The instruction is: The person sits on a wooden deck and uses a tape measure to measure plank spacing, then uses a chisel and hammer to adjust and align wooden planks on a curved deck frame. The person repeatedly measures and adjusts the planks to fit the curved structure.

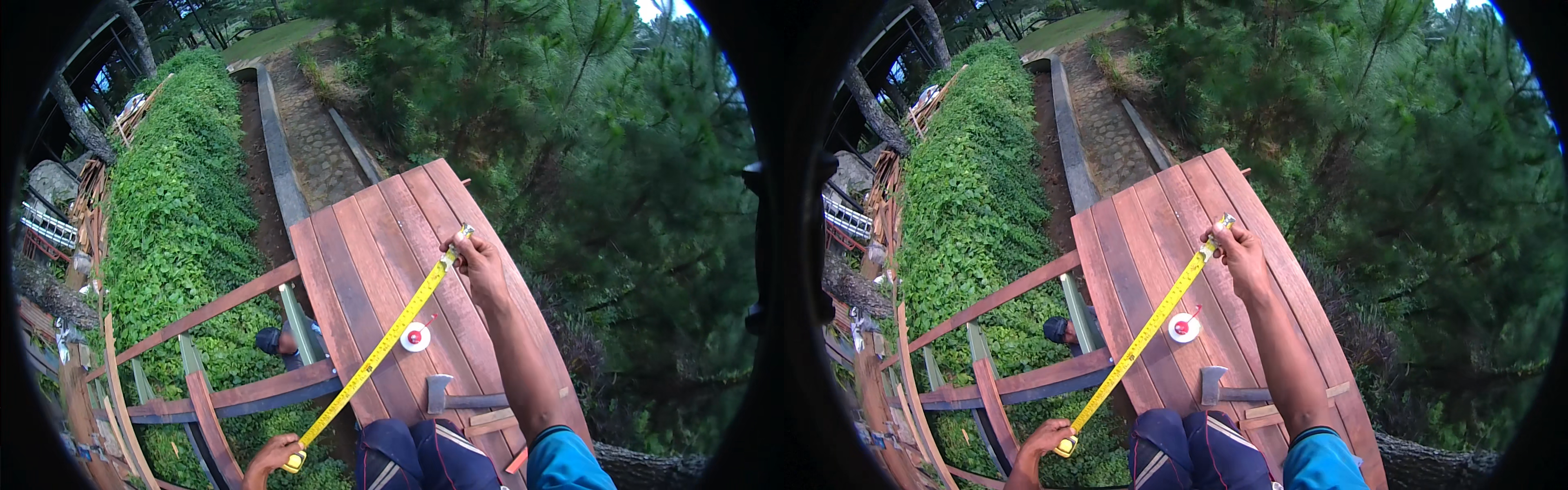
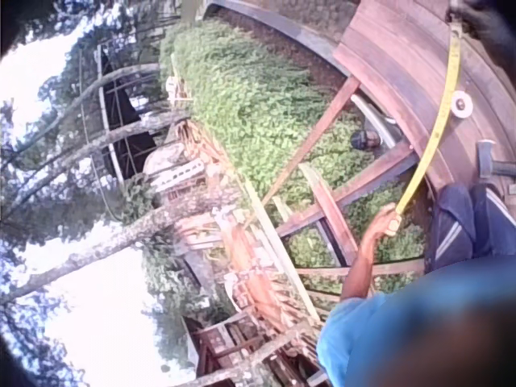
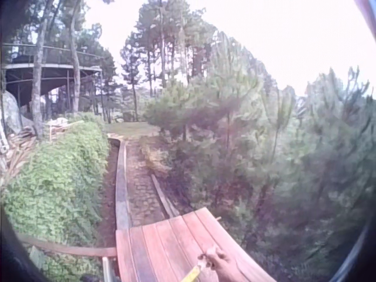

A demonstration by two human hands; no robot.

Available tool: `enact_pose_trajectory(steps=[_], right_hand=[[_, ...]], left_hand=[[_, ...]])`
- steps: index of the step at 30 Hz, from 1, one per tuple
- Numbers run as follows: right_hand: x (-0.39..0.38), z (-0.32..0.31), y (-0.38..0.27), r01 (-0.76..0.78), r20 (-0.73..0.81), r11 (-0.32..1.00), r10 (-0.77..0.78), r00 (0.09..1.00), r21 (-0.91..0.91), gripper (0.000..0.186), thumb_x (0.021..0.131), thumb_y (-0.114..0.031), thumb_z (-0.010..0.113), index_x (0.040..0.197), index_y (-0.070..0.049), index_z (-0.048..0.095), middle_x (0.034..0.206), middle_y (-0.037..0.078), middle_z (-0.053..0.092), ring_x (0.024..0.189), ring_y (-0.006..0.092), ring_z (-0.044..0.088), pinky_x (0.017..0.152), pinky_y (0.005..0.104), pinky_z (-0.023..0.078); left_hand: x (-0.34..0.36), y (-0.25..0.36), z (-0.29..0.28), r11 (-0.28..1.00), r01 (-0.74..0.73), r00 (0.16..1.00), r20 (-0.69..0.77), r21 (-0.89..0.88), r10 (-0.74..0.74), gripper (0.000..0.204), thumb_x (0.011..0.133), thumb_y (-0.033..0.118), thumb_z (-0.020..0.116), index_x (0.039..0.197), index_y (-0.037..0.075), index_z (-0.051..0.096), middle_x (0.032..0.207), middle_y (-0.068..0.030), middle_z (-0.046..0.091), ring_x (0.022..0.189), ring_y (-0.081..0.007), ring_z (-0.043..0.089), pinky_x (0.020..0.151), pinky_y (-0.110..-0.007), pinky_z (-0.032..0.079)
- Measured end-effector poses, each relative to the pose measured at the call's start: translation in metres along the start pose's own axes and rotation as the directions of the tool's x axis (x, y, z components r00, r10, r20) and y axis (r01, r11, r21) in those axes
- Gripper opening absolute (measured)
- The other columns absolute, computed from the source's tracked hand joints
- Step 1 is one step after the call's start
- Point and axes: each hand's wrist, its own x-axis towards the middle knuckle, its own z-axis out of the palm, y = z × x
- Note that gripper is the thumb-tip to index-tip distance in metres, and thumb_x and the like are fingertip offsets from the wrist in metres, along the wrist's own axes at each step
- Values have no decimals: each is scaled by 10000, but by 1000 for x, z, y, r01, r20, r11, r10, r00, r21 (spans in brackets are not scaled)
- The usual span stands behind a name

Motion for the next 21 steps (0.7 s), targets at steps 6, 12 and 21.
enact_pose_trajectory(steps=[6, 12, 21], right_hand=[[118, -79, 113, -226, -83, 972, 221, 972, -64, 654, 1087, -636, 484, 1105, -56, 787, 1057, 70, 798, 934, 139, 696, 808, 331, 525], [81, -122, 233, 77, 24, 158, -313, 949, -984, 516, 988, -349, 714, 1355, -9, 588, 1411, 228, 583, 1335, 418, 511, 1162, 509, 400], [83, -115, 221, 18, -30, 190, -245, 969, -982, 478, 989, -284, 701, 1365, -14, 584, 1383, 232, 592, 1298, 435, 527, 1136, 527, 412]], left_hand=[[137, 103, -93, 958, -274, 937, -201, 80, 285, 271, 987, 239, 731, 845, 9, 733, 679, -7, 627, 632, -91, 564, 571, -334, 450], [294, 269, -206, 764, -313, 817, -249, 564, 519, 310, 903, 299, 755, 850, -7, 758, 686, -165, 659, 644, -225, 651, 617, -422, 503], [392, 364, -253, 871, -128, 931, -245, 474, 270, 277, 918, 292, 830, 884, 18, 808, 715, -47, 713, 658, -137, 620, 616, -378, 501]])
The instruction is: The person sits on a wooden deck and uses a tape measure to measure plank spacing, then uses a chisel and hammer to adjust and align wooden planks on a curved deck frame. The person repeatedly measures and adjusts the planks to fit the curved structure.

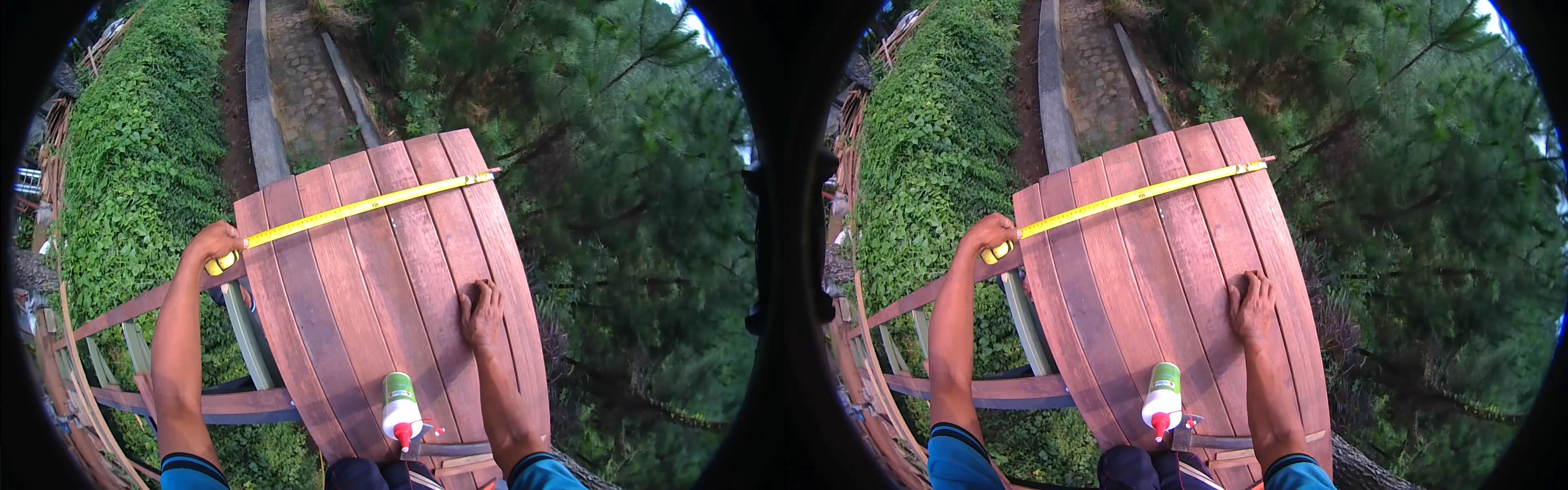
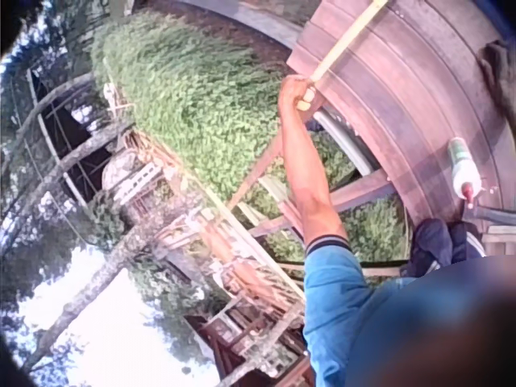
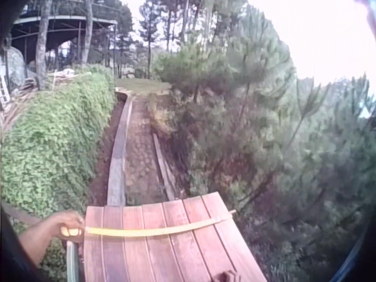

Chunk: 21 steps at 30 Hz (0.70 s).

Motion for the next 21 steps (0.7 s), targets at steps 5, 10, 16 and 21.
enact_pose_trajectory(steps=[5, 10, 16, 21], right_hand=[[-1, 2, 3, 0, 4, 999, 0, 1000, -33, 458, 996, -259, 683, 1359, -3, 572, 1368, 244, 586, 1272, 458, 533, 1119, 534, 424], [-5, 12, 8, 26, -33, 1000, -26, 999, -1, 497, 1035, -296, 660, 1393, 33, 557, 1369, 279, 572, 1283, 479, 528, 1114, 554, 417], [-8, 19, 20, 49, -21, 998, -49, 999, -30, 520, 1074, -334, 608, 1425, 41, 524, 1378, 286, 555, 1313, 479, 499, 1120, 557, 401], [-7, 17, 20, 45, -2, 998, -45, 999, -51, 525, 1078, -338, 601, 1430, 40, 508, 1373, 284, 557, 1305, 474, 507, 1107, 563, 401]], left_hand=[[22, -16, 12, 999, 17, 999, 41, 31, -18, 340, 901, 348, 848, 923, 10, 823, 773, -63, 754, 684, -146, 648, 668, -380, 537], [38, -51, 10, 958, 218, 975, -1, 187, -222, 540, 855, 546, 833, 1023, 33, 814, 1103, -184, 791, 1041, -353, 761, 900, -472, 592], [38, -79, 15, 932, 302, 952, -110, 200, -285, 592, 853, 586, 831, 1173, 90, 791, 1285, -116, 759, 1237, -317, 702, 1001, -506, 562], [40, -78, 16, 922, 321, 947, -39, 216, -320, 688, 832, 568, 868, 1307, 84, 749, 1391, -117, 718, 1298, -323, 679, 1046, -492, 558]])
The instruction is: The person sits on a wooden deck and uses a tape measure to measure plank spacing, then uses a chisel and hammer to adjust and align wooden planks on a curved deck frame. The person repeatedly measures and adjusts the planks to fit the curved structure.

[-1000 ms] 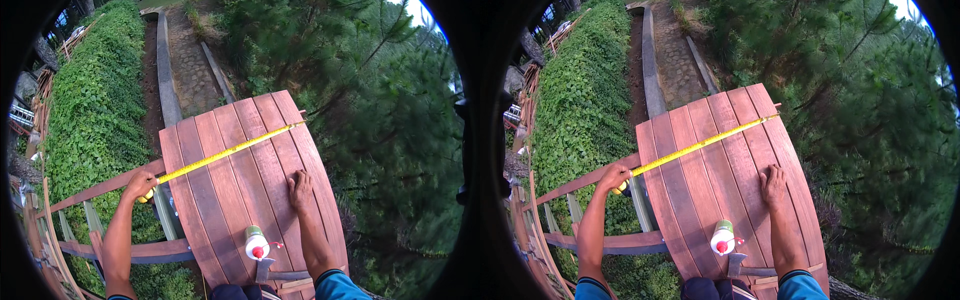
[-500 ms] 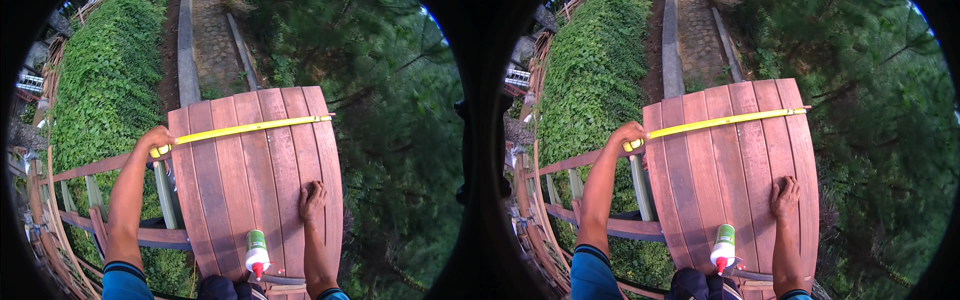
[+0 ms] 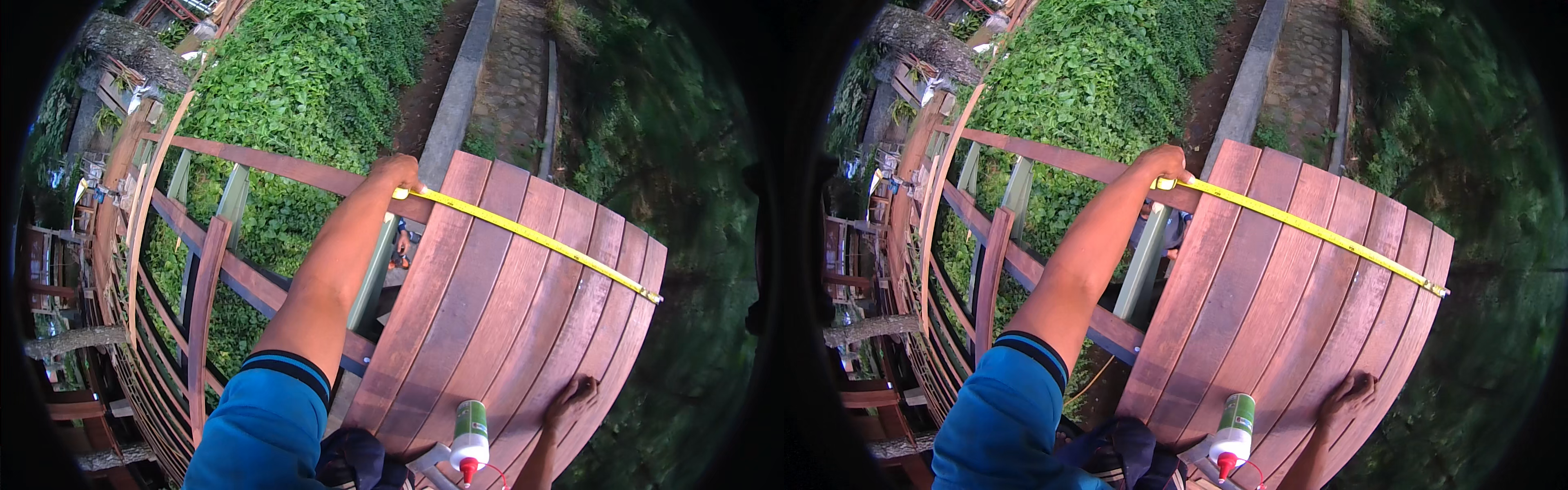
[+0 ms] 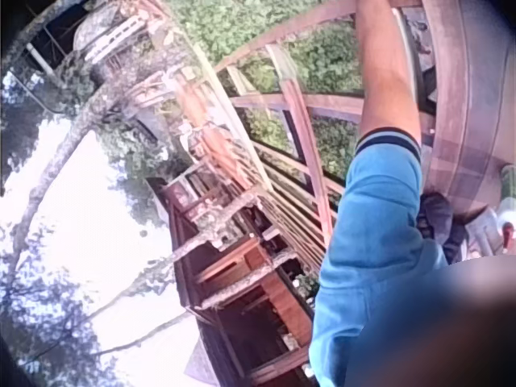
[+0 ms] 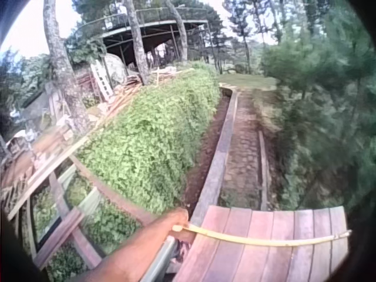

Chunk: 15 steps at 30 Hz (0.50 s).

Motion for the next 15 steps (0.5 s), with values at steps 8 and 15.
enact_pose_trajectory(steps=[8, 15], right_hand=[[3, 1, 2, 57, 17, 991, -56, 998, -125, 552, 1094, -414, 562, 1415, 33, 516, 1365, 255, 558, 1234, 428, 536, 1060, 546, 410], [2, 8, 12, 102, -22, 985, -106, 994, -140, 565, 1098, -453, 542, 1393, 28, 523, 1323, 246, 558, 1224, 427, 519, 1080, 563, 382]], left_hand=[[-8, 10, -10, 993, 95, 993, 71, -76, -90, 590, 878, 517, 855, 1343, 169, 749, 1375, -53, 732, 1275, -323, 682, 1029, -613, 516], [-22, 8, -16, 995, 49, 996, 79, -86, -42, 540, 882, 476, 857, 1309, 160, 765, 1335, -57, 748, 1215, -318, 709, 982, -574, 546]])
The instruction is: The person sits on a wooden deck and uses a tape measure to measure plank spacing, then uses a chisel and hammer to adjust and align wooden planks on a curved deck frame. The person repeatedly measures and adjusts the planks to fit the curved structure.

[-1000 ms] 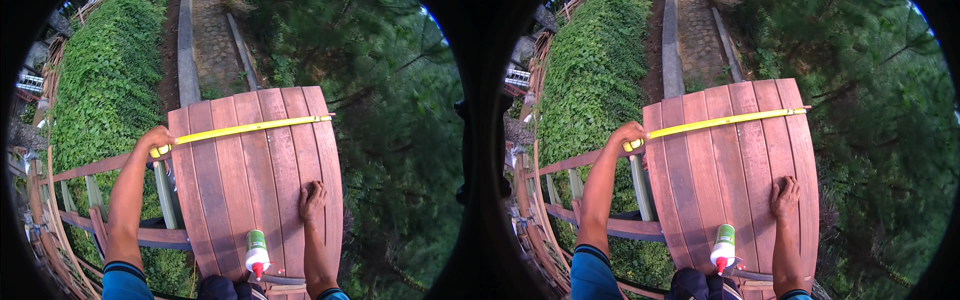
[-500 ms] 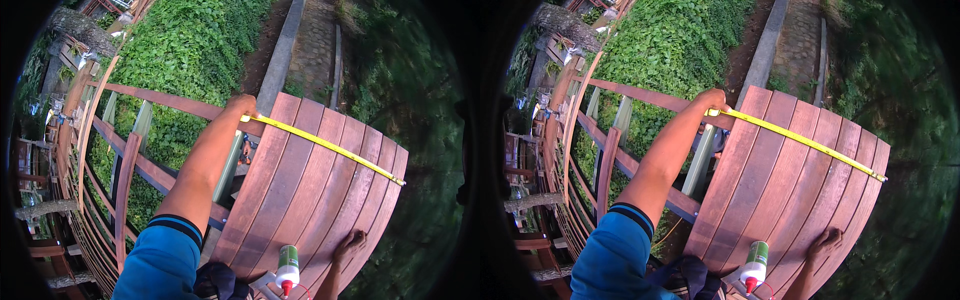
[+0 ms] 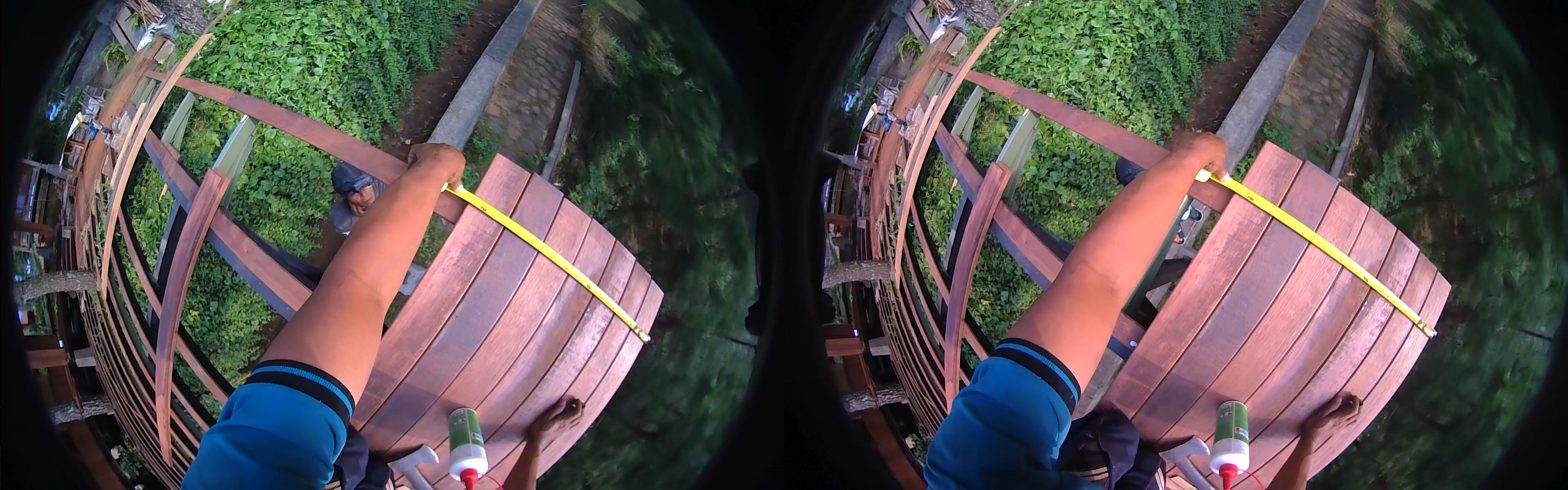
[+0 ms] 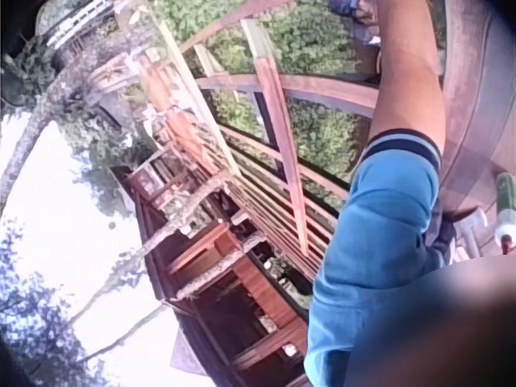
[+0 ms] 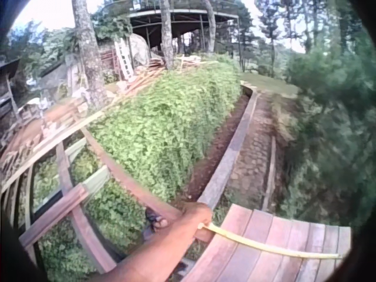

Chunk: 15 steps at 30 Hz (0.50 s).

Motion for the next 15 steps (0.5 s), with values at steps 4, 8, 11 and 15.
enact_pose_trajectory(steps=[4, 8, 11, 15], right_hand=[[1, 3, 5, 29, -18, 999, -30, 999, -30, 568, 1096, -464, 538, 1381, 27, 518, 1334, 259, 549, 1256, 439, 498, 1096, 571, 369], [2, 5, 10, -2, 3, 1000, 2, 1000, -9, 621, 1085, -512, 536, 1396, 25, 498, 1362, 268, 529, 1267, 449, 490, 1110, 574, 360], [2, 4, 11, 22, 12, 1000, -22, 1000, -16, 634, 1087, -521, 528, 1404, 26, 489, 1365, 271, 526, 1265, 448, 489, 1108, 570, 364], [2, 2, 7, 27, 11, 999, -27, 1000, -39, 615, 1095, -493, 526, 1395, 43, 491, 1342, 274, 531, 1254, 446, 495, 1100, 565, 369]], left_hand=[[-4, 1, 0, 1000, 6, 1000, -2, 23, -6, 538, 880, 506, 848, 1279, 153, 779, 1279, -62, 774, 1135, -304, 751, 923, -547, 589], [-2, -1, 2, 999, -15, 1000, 25, 28, 14, 501, 918, 498, 818, 1295, 171, 775, 1290, -55, 770, 1150, -310, 743, 940, -579, 570], [2, -2, 3, 1000, -21, 999, 42, 16, 20, 499, 919, 487, 821, 1309, 180, 770, 1307, -53, 764, 1172, -314, 731, 968, -585, 547], [8, -2, 5, 1000, -22, 999, 46, 12, 22, 505, 914, 476, 829, 1316, 177, 766, 1319, -56, 759, 1176, -338, 726, 970, -594, 539]])
